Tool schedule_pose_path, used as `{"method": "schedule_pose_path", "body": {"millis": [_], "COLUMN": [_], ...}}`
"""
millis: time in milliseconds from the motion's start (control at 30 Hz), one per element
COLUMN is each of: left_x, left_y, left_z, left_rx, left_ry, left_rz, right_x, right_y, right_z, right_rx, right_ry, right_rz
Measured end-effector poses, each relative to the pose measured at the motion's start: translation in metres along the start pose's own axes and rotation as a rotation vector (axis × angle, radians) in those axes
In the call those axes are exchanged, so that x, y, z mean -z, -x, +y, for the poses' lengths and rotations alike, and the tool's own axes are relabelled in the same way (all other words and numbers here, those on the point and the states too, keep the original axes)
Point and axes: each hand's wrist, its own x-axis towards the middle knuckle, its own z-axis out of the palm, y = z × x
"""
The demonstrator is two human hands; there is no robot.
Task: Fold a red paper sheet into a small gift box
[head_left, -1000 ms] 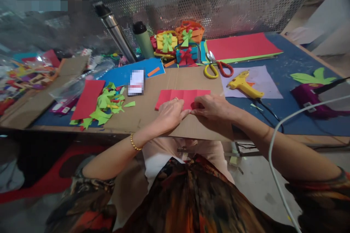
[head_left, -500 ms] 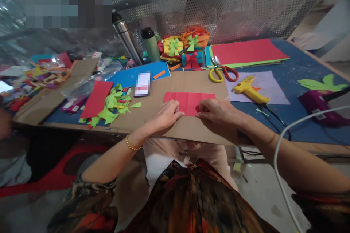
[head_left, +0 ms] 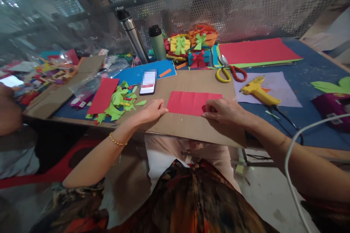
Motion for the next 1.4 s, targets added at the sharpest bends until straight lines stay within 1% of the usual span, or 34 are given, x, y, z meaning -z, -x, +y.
{"method": "schedule_pose_path", "body": {"millis": [100, 167, 233, 267, 300, 333, 367, 400, 433, 467, 500, 533, 600, 633, 733, 833, 967, 1067, 1167, 1233, 1267, 1333, 1400], "left_x": [0.008, 0.009, 0.003, -0.003, -0.012, -0.022, -0.033, -0.044, -0.054, -0.063, -0.069, -0.074, -0.077, -0.076, -0.071, -0.066, -0.061, -0.057, -0.056, -0.057, -0.058, -0.062, -0.065], "left_y": [0.002, 0.007, 0.014, 0.017, 0.020, 0.022, 0.024, 0.025, 0.025, 0.026, 0.027, 0.028, 0.031, 0.033, 0.038, 0.042, 0.050, 0.055, 0.055, 0.050, 0.047, 0.037, 0.028], "left_z": [-0.011, -0.012, -0.004, 0.003, 0.012, 0.021, 0.031, 0.040, 0.048, 0.054, 0.057, 0.058, 0.053, 0.048, 0.028, 0.010, -0.007, -0.009, 0.002, 0.015, 0.021, 0.030, 0.033], "left_rx": [0.028, 0.043, 0.028, 0.003, -0.099, -0.264, -0.436, -0.608, -0.735, -0.797, -0.806, -0.785, -0.728, -0.706, -0.647, -0.574, -0.496, -0.424, -0.374, -0.416, -0.480, -0.620, -0.668], "left_ry": [-0.057, -0.103, -0.154, -0.177, -0.199, -0.195, -0.179, -0.175, -0.176, -0.179, -0.179, -0.175, -0.172, -0.172, -0.200, -0.280, -0.386, -0.430, -0.428, -0.382, -0.346, -0.278, -0.206], "left_rz": [0.005, 0.048, 0.181, 0.278, 0.416, 0.484, 0.501, 0.466, 0.423, 0.365, 0.302, 0.250, 0.196, 0.191, 0.230, 0.288, 0.363, 0.431, 0.508, 0.545, 0.532, 0.407, 0.253], "right_x": [-0.001, 0.000, 0.001, 0.002, 0.003, 0.004, 0.004, 0.004, 0.004, 0.004, 0.003, 0.003, 0.001, 0.000, -0.004, -0.006, -0.008, -0.007, -0.003, -0.001, 0.000, -0.002, -0.007], "right_y": [0.000, -0.001, -0.001, 0.000, 0.000, 0.000, 0.000, 0.001, 0.001, 0.002, 0.002, 0.003, 0.003, 0.003, 0.002, 0.002, 0.003, 0.004, 0.004, 0.003, 0.002, 0.003, 0.005], "right_z": [0.000, 0.000, -0.001, -0.002, -0.003, -0.003, -0.003, -0.003, -0.004, -0.003, -0.003, -0.003, -0.002, -0.002, -0.002, -0.002, 0.001, 0.001, -0.002, -0.004, -0.004, -0.003, -0.002], "right_rx": [-0.009, -0.019, -0.017, -0.011, -0.003, 0.005, 0.013, 0.018, 0.018, 0.015, 0.010, 0.009, 0.021, 0.035, 0.063, 0.056, 0.061, 0.038, 0.031, 0.037, 0.039, 0.046, 0.067], "right_ry": [-0.003, -0.001, 0.008, 0.013, 0.017, 0.018, 0.018, 0.015, 0.011, 0.008, 0.007, 0.006, 0.004, 0.000, -0.018, -0.025, -0.027, -0.017, -0.014, -0.020, -0.021, -0.013, -0.002], "right_rz": [-0.007, -0.019, -0.029, -0.033, -0.037, -0.037, -0.032, -0.026, -0.022, -0.018, -0.016, -0.013, 0.006, 0.025, 0.058, 0.056, 0.070, 0.040, 0.024, 0.026, 0.028, 0.035, 0.056]}}
